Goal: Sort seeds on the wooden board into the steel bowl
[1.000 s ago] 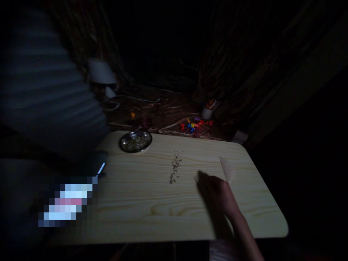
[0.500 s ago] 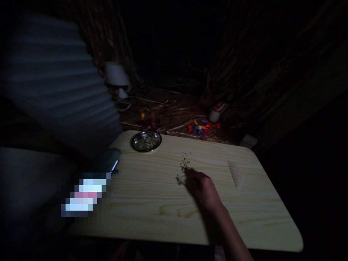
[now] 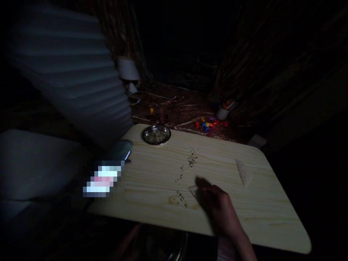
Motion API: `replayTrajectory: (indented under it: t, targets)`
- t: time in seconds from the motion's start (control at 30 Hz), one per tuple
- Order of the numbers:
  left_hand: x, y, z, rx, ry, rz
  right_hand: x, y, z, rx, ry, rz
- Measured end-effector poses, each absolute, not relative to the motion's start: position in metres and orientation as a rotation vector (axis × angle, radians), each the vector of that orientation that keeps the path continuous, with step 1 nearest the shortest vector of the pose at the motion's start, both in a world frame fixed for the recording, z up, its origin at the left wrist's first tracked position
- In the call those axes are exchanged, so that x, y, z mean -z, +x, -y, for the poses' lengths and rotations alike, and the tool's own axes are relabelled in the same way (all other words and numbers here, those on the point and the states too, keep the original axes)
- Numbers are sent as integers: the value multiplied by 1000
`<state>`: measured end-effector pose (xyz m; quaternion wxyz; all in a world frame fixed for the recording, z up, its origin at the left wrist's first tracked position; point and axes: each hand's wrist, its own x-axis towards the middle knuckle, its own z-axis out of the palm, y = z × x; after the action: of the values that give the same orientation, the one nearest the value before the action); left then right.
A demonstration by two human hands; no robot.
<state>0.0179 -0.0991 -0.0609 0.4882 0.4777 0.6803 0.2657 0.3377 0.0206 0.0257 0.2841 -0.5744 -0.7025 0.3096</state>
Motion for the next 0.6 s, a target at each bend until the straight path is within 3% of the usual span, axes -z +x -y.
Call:
replayTrajectory:
  t: [0.2,0.3,0.6]
  targets:
    - [58,27,101,-462,1322,-1730,-20,337,3,-853,-1568,1880]
    - [35,32,97,-101,1413,-1649,-24,326,19,-935,-1538,1886]
    - [6,34,92,-78,1326,-1665,-25,326,21,-947,-1530,1856]
